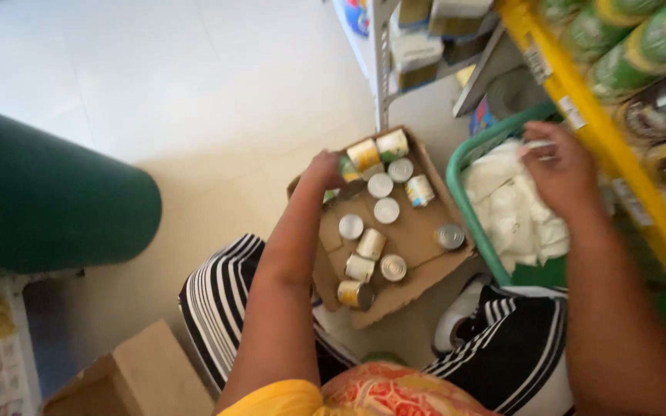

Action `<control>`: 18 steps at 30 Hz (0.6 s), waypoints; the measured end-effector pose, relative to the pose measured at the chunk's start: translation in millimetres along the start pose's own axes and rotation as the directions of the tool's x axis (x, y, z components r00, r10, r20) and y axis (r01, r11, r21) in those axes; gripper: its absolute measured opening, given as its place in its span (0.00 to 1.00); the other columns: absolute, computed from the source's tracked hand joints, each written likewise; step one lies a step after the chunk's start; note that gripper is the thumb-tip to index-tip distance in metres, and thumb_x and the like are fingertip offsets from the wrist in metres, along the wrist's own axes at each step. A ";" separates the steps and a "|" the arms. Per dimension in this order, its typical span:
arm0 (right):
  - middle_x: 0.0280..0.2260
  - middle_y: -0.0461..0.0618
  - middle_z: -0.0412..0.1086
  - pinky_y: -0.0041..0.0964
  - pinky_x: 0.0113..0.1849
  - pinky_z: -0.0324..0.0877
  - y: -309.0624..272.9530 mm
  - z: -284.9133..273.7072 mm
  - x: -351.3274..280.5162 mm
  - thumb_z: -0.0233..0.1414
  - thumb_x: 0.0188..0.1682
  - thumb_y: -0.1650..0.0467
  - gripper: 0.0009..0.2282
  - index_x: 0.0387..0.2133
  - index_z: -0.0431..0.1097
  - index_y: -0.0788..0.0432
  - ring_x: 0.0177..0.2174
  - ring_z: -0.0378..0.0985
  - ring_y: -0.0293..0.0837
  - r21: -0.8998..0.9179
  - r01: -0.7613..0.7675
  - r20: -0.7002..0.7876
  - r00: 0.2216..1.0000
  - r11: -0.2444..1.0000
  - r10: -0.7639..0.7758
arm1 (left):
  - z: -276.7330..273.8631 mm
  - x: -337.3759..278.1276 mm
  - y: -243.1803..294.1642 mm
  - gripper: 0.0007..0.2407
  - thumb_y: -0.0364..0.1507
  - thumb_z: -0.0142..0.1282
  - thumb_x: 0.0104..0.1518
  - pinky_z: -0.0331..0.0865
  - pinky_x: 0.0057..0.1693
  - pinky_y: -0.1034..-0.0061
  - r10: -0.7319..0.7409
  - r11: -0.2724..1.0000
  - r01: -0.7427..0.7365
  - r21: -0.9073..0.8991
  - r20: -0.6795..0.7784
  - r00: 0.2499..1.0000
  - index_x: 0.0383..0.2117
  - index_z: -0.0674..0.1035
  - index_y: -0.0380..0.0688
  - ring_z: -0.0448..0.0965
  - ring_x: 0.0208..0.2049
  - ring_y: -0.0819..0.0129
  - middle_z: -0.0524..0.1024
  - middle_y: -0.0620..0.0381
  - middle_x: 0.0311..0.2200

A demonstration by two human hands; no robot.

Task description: The recorder is organizing and restocking various canned food items from a cardboard box onto grocery store shelves.

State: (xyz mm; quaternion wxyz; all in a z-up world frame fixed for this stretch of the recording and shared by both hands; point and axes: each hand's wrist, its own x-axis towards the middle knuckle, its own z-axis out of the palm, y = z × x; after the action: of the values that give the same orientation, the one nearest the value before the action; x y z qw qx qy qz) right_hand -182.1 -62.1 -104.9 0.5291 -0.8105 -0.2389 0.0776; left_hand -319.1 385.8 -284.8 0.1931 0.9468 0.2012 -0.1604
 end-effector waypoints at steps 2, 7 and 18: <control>0.49 0.48 0.73 0.35 0.44 0.73 -3.2 13.6 0.3 0.58 0.52 0.74 0.18 0.56 0.68 0.59 0.41 0.77 0.40 -0.050 0.040 0.015 0.999 0.998 -0.039 | -51.2 -25.0 51.8 0.37 0.41 0.79 0.32 0.69 0.61 0.62 0.199 0.964 -0.233 -0.130 -0.233 0.952 0.53 0.74 0.42 0.72 0.56 0.47 0.72 0.44 0.53; 0.51 0.47 0.72 0.40 0.47 0.73 -24.3 32.3 0.5 0.56 0.53 0.67 0.21 0.60 0.64 0.55 0.48 0.76 0.42 0.216 -0.103 0.093 0.992 0.971 0.085 | -126.0 -100.2 191.8 0.38 0.27 0.74 0.38 0.73 0.61 0.61 0.403 0.534 -0.704 -0.468 -0.591 0.699 0.60 0.65 0.45 0.68 0.63 0.49 0.64 0.48 0.62; 0.58 0.51 0.62 0.45 0.54 0.69 -76.0 5.2 -11.3 0.59 0.49 0.75 0.30 0.64 0.53 0.59 0.56 0.68 0.45 0.667 0.213 -0.251 0.966 0.714 -0.054 | -145.4 -140.6 312.6 0.35 0.21 0.67 0.47 0.71 0.63 0.61 0.433 0.392 -0.728 -0.563 -0.585 0.686 0.65 0.63 0.47 0.68 0.64 0.54 0.64 0.46 0.64</control>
State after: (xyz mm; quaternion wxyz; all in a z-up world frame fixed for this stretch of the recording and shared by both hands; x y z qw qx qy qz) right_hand -217.1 -38.3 -40.6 0.8187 -0.5397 -0.1931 0.0347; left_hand -269.7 139.5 -10.0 0.5784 0.7906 -0.0716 0.1880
